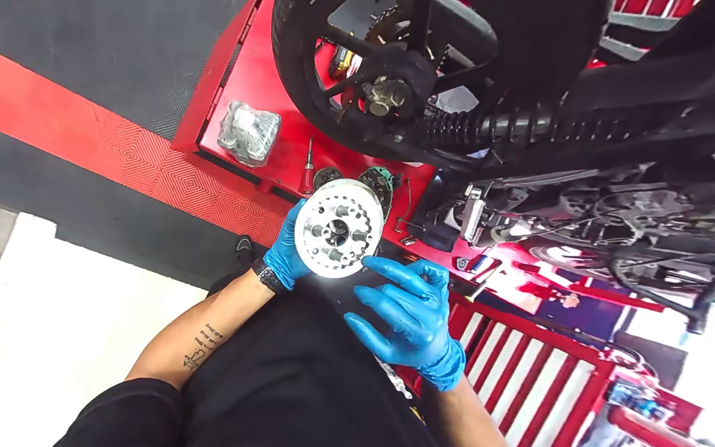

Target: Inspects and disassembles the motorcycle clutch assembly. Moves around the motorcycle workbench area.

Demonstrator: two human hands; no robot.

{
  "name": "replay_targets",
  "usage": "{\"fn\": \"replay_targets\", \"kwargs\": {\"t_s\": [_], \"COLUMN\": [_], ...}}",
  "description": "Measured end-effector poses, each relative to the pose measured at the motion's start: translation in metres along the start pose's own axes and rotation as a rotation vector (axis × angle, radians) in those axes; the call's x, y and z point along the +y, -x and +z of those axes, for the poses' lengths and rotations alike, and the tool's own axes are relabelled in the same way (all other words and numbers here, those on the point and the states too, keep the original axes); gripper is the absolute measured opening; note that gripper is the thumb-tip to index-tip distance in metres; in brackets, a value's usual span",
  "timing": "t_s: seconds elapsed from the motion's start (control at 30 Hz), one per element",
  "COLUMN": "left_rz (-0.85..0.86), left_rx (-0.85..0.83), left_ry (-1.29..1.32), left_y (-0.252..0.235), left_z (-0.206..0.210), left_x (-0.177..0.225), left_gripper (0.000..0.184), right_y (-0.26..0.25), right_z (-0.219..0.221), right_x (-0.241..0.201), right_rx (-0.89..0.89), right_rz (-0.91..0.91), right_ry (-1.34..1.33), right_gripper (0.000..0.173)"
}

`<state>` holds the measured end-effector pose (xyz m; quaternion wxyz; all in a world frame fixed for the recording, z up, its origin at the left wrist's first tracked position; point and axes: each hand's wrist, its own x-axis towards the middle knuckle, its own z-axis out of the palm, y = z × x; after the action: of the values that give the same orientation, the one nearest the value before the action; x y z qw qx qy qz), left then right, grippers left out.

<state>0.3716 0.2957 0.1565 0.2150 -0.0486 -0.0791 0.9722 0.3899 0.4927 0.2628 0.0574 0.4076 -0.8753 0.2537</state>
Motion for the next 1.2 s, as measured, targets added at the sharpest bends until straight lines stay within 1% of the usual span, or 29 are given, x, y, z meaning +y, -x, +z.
{"fn": "replay_targets", "kwargs": {"t_s": [0.17,0.23,0.3,0.33,0.37,0.4,0.47,0.5,0.53,0.6,0.7,0.87,1.07,1.13,1.2], "left_rz": [0.022,0.036,0.038,0.044,0.050,0.054,0.037,0.033,0.025,-0.003,-0.033,-0.045,-0.029,-0.021,-0.024], "left_rx": [-0.044,-0.083,-0.106,-0.110,-0.107,-0.103,-0.117,-0.112,-0.115,-0.138,-0.157,-0.186,-0.131,-0.132,-0.150], "left_ry": [-0.040,-0.081,-0.114,-0.126,-0.134,-0.139,-0.146,-0.166,-0.183,-0.199,-0.190,-0.177,-0.235,-0.248,-0.274], "left_y": [-0.002,-0.002,-0.001,0.000,0.001,0.002,0.002,0.002,0.002,0.002,0.001,-0.005,-0.008,-0.008,-0.008], "left_z": [-0.005,-0.007,-0.007,-0.005,-0.003,-0.001,0.000,0.001,0.001,-0.001,-0.001,-0.001,0.001,0.001,0.000], "left_x": [-0.002,-0.001,0.000,0.000,0.000,-0.001,-0.002,-0.003,-0.004,-0.005,-0.006,-0.008,-0.006,-0.005,-0.003], "left_gripper": [0.037,0.035,0.036,0.035,0.035,0.034,0.029,0.026,0.026,0.027,0.029,0.034,0.035,0.034,0.031], "right_y": [0.002,0.003,0.005,0.005,0.004,0.002,-0.005,-0.009,-0.013,-0.020,-0.025,-0.028,-0.029,-0.031,-0.033], "right_z": [0.008,0.010,0.007,0.005,0.002,0.001,0.003,0.007,0.012,0.019,0.022,0.019,0.020,0.020,0.018], "right_x": [-0.015,-0.017,-0.014,-0.012,-0.012,-0.011,-0.012,-0.012,-0.012,-0.009,-0.007,-0.004,-0.002,-0.002,-0.002], "right_rx": [-0.021,-0.011,0.066,0.120,0.163,0.179,0.122,0.100,0.087,0.062,0.047,0.074,0.098,0.067,0.013], "right_rz": [-0.032,-0.023,0.040,0.079,0.121,0.156,0.227,0.256,0.276,0.316,0.345,0.362,0.377,0.390,0.402], "right_ry": [-0.051,-0.088,-0.099,-0.088,-0.074,-0.062,-0.039,-0.042,-0.049,-0.057,-0.077,-0.062,-0.079,-0.075,-0.071], "right_gripper": [0.034,0.030,0.024,0.025,0.031,0.046,0.083,0.097,0.107,0.115,0.116,0.115,0.113,0.114,0.119]}}
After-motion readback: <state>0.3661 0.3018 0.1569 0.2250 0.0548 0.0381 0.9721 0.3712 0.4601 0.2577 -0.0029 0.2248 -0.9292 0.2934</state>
